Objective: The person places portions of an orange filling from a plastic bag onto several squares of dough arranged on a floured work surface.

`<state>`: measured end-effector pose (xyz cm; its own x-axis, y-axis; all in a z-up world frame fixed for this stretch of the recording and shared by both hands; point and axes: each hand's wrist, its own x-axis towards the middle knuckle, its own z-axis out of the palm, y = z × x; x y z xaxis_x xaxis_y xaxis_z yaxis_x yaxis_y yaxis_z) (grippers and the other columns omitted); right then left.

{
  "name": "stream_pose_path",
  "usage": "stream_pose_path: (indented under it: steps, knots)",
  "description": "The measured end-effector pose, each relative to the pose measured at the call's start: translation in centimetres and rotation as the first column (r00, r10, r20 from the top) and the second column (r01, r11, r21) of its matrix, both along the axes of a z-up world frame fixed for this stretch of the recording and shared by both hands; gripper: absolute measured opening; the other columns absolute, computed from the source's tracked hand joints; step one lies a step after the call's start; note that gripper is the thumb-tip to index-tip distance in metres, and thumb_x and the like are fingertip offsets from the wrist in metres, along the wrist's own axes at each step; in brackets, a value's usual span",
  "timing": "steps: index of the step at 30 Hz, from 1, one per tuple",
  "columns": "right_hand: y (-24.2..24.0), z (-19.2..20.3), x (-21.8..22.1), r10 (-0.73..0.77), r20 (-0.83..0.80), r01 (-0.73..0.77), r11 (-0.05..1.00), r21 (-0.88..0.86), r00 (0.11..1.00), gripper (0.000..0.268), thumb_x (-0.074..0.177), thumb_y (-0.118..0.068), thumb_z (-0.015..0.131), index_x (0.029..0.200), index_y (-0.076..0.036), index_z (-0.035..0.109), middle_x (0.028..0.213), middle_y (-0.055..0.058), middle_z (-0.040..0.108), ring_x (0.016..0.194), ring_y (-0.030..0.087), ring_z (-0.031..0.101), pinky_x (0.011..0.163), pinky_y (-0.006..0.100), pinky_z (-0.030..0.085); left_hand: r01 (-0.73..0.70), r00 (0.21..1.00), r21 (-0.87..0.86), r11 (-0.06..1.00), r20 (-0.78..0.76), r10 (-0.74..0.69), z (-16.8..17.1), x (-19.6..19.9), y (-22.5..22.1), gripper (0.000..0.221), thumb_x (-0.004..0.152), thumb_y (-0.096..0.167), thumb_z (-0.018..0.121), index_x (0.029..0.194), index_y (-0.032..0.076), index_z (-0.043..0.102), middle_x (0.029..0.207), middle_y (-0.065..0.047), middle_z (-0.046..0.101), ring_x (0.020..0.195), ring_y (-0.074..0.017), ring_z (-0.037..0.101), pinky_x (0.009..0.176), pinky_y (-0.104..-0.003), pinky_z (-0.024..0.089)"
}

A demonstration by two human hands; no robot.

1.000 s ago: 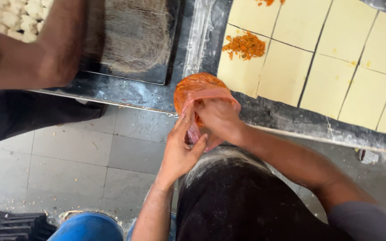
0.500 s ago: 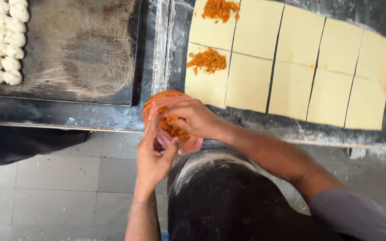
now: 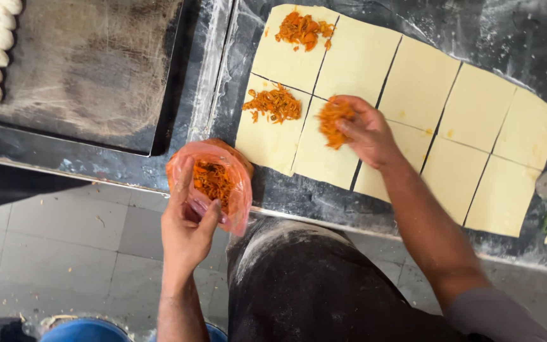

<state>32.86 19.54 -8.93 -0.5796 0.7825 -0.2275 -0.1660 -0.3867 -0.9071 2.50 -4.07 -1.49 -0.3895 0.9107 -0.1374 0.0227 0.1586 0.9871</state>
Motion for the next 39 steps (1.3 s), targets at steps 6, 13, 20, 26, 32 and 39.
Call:
stream_pose_path:
  steps: [6,13,20,26,32,39]
  knots:
    - [1.8,-1.7,1.6,-0.118,0.711,-0.352,0.806,0.476,0.693,0.043,0.089,-0.012,0.079,0.129,-0.003,0.065,0.114,0.012,0.074,0.099,0.021,0.074,0.087,0.034,0.061,-0.073,0.997,-0.073,0.995,-0.024,0.072,0.4,1.2,0.4,0.081,0.085,-0.015,0.062,0.159,0.004,0.036,0.145,-0.008,0.058,0.077,-0.0044,0.061,0.069,-0.023,0.058]
    - [1.4,-1.6,-0.5,-0.3,0.664,-0.472,0.511,0.718,0.685,0.038,0.087,-0.016,0.084,0.118,0.001,0.071,0.102,0.015,0.068,0.094,0.031,0.068,0.081,0.04,0.055,-0.106,0.992,-0.094,0.99,-0.08,0.099,0.7,1.8,0.5,0.079,0.087,-0.015,0.063,0.16,0.003,0.037,0.087,-0.002,0.065,0.073,-0.0052,0.063,0.071,-0.022,0.057]
    - [1.1,-0.6,0.8,-0.257,0.679,-0.461,0.568,0.682,0.688,0.028,0.092,-0.001,0.072,0.12,-0.001,0.073,0.111,0.017,0.07,0.098,0.03,0.069,0.085,0.038,0.056,-0.114,0.993,-0.095,0.989,-0.05,0.11,0.8,1.9,-0.1,0.077,0.089,-0.013,0.062,0.16,0.003,0.038,0.084,-0.001,0.064,0.071,-0.0054,0.064,0.069,-0.023,0.058]
    - [0.8,-1.1,1.9,-0.251,0.593,-0.291,0.687,0.666,0.766,0.031,0.095,0.008,0.063,0.124,0.001,0.071,0.125,0.017,0.073,0.111,0.02,0.073,0.097,0.03,0.058,-0.094,0.994,-0.061,0.994,-0.063,0.09,1.0,1.5,-0.6,0.077,0.088,-0.015,0.062,0.16,0.002,0.039,0.101,-0.004,0.066,0.076,-0.0047,0.063,0.071,-0.023,0.058]
    - [1.7,-2.1,2.3,-0.266,0.33,0.111,0.9,0.422,0.906,0.018,0.1,0.007,0.065,0.117,0.007,0.069,0.117,0.016,0.074,0.105,0.016,0.074,0.094,0.026,0.062,-0.082,0.996,-0.015,0.996,-0.026,0.082,0.8,0.9,-0.9,0.075,0.087,-0.016,0.061,0.157,0.0,0.038,0.148,-0.007,0.056,0.083,-0.0033,0.061,0.072,-0.023,0.057]
    - [2.6,0.2,3.9,-0.329,0.555,0.096,0.909,0.407,0.764,0.017,0.097,0.003,0.072,0.114,0.005,0.071,0.108,0.013,0.075,0.093,0.016,0.072,0.082,0.027,0.06,-0.067,0.998,-0.045,0.997,-0.012,0.067,0.3,0.3,-1.7,0.076,0.091,-0.015,0.062,0.162,0.0,0.039,0.142,-0.012,0.06,0.088,-0.0026,0.059,0.076,-0.021,0.055]
